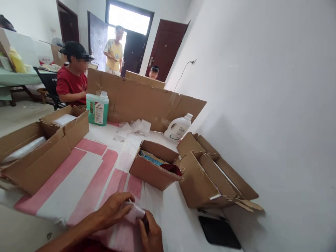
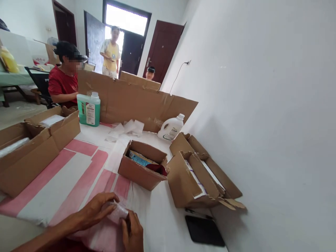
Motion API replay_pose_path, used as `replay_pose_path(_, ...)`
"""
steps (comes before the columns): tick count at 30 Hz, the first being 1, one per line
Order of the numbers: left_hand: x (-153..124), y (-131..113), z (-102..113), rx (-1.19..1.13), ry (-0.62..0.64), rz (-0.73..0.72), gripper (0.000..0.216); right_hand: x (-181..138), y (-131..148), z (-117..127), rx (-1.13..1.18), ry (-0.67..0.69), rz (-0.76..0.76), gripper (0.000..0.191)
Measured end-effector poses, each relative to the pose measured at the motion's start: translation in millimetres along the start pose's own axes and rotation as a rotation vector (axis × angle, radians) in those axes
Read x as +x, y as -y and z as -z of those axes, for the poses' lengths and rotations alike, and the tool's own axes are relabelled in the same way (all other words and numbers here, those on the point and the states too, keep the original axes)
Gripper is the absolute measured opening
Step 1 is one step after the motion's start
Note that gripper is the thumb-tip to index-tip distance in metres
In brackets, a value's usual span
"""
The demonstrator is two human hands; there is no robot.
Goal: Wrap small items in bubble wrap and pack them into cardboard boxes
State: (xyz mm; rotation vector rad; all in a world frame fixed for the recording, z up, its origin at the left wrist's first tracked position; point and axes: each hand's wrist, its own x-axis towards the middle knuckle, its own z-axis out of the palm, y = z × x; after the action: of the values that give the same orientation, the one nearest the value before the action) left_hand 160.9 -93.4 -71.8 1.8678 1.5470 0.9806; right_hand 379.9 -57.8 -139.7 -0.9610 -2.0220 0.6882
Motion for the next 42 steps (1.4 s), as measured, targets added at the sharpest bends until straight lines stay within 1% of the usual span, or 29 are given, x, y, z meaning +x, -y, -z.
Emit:
replay_pose_path(1,3.9,-0.1,-1.2,-0.003,-0.026,0.023,0.027,-0.8,4.4,-1.5,0.005,-0.04,-0.081,0.027)
replay_pose_path(3,8.8,-1.1,-5.8,0.065,-0.138,0.028,0.032,1.9,10.8,-3.5,0.01,-0.084,-0.181,0.034)
replay_pose_path(5,7.5,-3.9,-13.2,0.202,-0.251,-0.044,0.033,8.6,14.5,-3.5,0.013,-0.086,-0.228,0.039)
replay_pose_path(6,4.5,-5.5,-17.7,0.273,-0.267,-0.113,0.036,12.4,15.5,-3.0,0.014,-0.081,-0.241,0.04)
replay_pose_path(7,0.3,-6.8,-22.8,0.332,-0.251,-0.192,0.04,16.0,16.2,-2.3,0.016,-0.077,-0.249,0.04)
replay_pose_path(9,-9.8,-6.7,-34.0,0.41,-0.145,-0.305,0.051,21.5,16.9,-0.8,0.018,-0.072,-0.248,0.04)
replay_pose_path(11,-19.0,-2.1,-45.0,0.48,-0.058,-0.301,0.061,24.0,18.0,-0.2,-0.003,-0.06,-0.234,0.038)
replay_pose_path(12,-22.4,1.6,-49.7,0.513,-0.035,-0.269,0.069,24.2,19.2,-0.2,-0.036,-0.076,-0.21,0.036)
replay_pose_path(14,-26.3,10.1,-57.0,0.557,0.01,-0.217,0.086,23.1,23.1,-1.2,-0.162,-0.166,-0.126,0.035)
replay_pose_path(15,-26.9,14.1,-59.5,0.571,0.031,-0.206,0.09,22.1,25.5,-2.0,-0.238,-0.204,-0.072,0.037)
replay_pose_path(16,-26.9,17.5,-61.3,0.584,0.048,-0.205,0.089,20.9,27.8,-3.0,-0.305,-0.204,-0.011,0.041)
replay_pose_path(17,-26.4,20.4,-62.6,0.598,0.061,-0.209,0.087,19.8,29.4,-4.1,-0.357,-0.156,0.056,0.047)
replay_pose_path(20,-23.3,25.7,-63.7,0.642,0.057,-0.227,0.086,16.5,26.3,-8.6,-0.437,0.133,0.215,0.071)
replay_pose_path(21,-22.2,26.9,-63.1,0.652,0.058,-0.237,0.087,15.4,22.1,-10.7,-0.461,0.192,0.242,0.079)
replay_pose_path(23,-20.2,30.0,-60.2,0.657,0.07,-0.258,0.091,13.4,10.4,-15.4,-0.508,0.225,0.247,0.089)
replay_pose_path(26,-17.5,37.9,-52.2,0.626,0.088,-0.308,0.095,11.9,-7.7,-20.1,-0.527,0.206,0.271,0.093)
replay_pose_path(27,-16.5,41.1,-49.1,0.605,0.08,-0.328,0.094,12.0,-11.8,-19.8,-0.521,0.195,0.291,0.094)
replay_pose_path(29,-14.1,47.2,-43.0,0.561,0.049,-0.37,0.084,12.4,-15.7,-15.8,-0.507,0.187,0.33,0.098)
replay_pose_path(31,-11.0,51.4,-37.7,0.527,0.021,-0.396,0.069,13.8,-14.4,-9.8,-0.503,0.211,0.342,0.093)
replay_pose_path(32,-9.1,52.5,-35.5,0.521,0.019,-0.4,0.063,15.1,-12.5,-7.2,-0.508,0.228,0.342,0.084)
replay_pose_path(33,-6.9,52.8,-33.4,0.525,0.023,-0.398,0.059,17.0,-10.2,-5.6,-0.517,0.237,0.343,0.071)
replay_pose_path(35,-1.7,50.9,-29.0,0.552,0.031,-0.405,0.051,23.3,-4.8,-4.9,-0.551,0.204,0.364,0.043)
replay_pose_path(37,4.0,44.2,-22.2,0.57,0.017,-0.46,0.043,33.0,3.3,-4.2,-0.589,0.152,0.419,0.023)
replay_pose_path(39,10.0,29.6,-10.1,0.547,-0.027,-0.516,0.034,46.3,17.9,2.9,-0.605,0.136,0.45,0.013)
replay_pose_path(40,13.5,18.7,-1.4,0.529,-0.048,-0.537,0.032,54.5,28.5,10.6,-0.597,0.14,0.458,0.011)
replay_pose_path(42,23.4,-10.2,21.9,0.522,-0.079,-0.558,0.032,75.0,55.3,35.1,-0.576,0.132,0.439,0.014)
